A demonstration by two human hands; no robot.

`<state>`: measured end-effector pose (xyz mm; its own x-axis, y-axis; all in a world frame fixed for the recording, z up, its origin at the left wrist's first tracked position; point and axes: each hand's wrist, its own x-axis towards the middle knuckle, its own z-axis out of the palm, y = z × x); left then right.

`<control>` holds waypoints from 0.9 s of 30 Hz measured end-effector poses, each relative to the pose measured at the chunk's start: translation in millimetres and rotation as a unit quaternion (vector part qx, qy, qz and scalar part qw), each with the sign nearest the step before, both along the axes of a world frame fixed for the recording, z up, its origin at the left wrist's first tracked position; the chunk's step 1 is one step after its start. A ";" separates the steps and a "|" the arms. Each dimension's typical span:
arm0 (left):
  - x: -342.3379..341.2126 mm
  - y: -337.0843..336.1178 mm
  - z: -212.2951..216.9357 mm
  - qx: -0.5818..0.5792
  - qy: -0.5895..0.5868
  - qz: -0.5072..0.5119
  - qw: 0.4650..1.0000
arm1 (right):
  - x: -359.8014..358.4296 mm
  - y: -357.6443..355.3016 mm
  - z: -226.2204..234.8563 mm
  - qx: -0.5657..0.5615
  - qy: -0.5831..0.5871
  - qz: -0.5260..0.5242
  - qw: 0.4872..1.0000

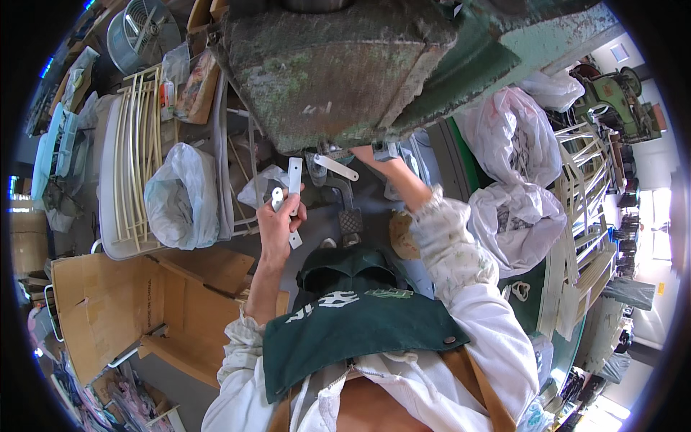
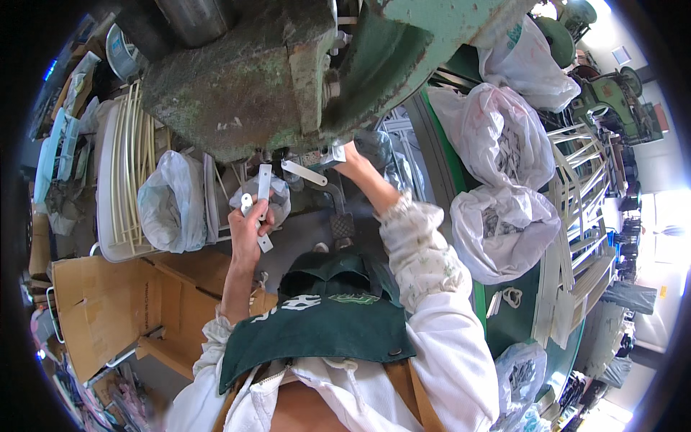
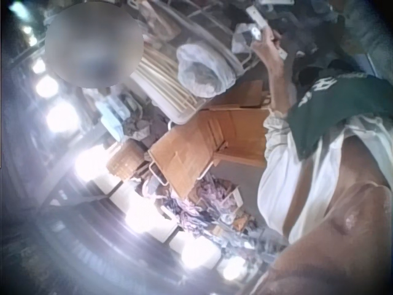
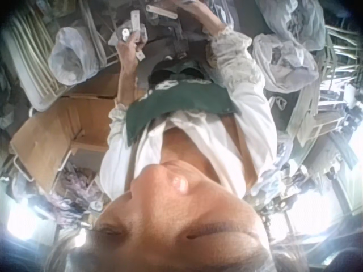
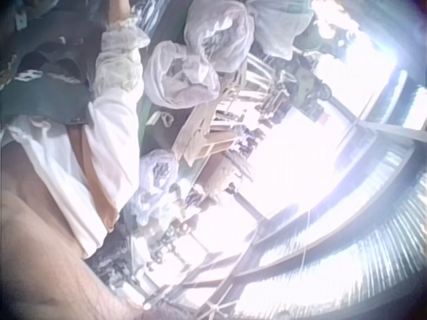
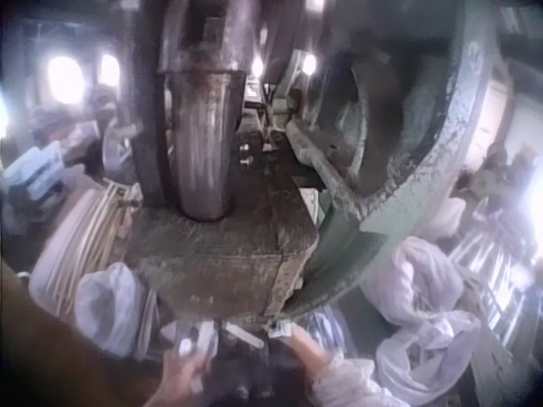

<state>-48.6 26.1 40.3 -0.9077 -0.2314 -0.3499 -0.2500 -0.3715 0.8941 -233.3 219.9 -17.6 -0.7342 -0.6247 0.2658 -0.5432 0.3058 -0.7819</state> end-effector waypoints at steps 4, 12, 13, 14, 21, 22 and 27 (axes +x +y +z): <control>-4.7 -5.9 -8.8 0.003 -0.006 0.031 1.000 | -37.9 2.5 -82.0 0.210 0.042 -0.009 0.977; 28.1 -62.8 -9.2 -0.045 -0.009 0.137 0.989 | -5.4 -34.1 -22.7 0.332 -0.052 0.005 0.942; 30.4 -64.9 -12.0 -0.048 -0.017 0.140 0.989 | -2.0 -34.9 -13.1 0.336 -0.054 0.000 0.940; 30.8 -62.6 -11.7 -0.042 -0.018 0.134 0.990 | 0.6 -34.2 -0.6 0.337 -0.052 -0.007 0.940; 0.4 -3.0 -6.8 0.017 0.010 0.013 1.000 | -26.9 7.7 -60.3 0.123 0.044 -0.081 0.988; -2.7 1.6 -7.8 0.017 0.017 0.000 1.000 | -27.1 18.4 -57.8 0.073 0.085 -0.072 0.991; -2.8 1.9 -3.1 0.000 0.023 0.003 1.000 | 30.0 -18.8 62.8 -0.139 -0.381 -0.016 0.914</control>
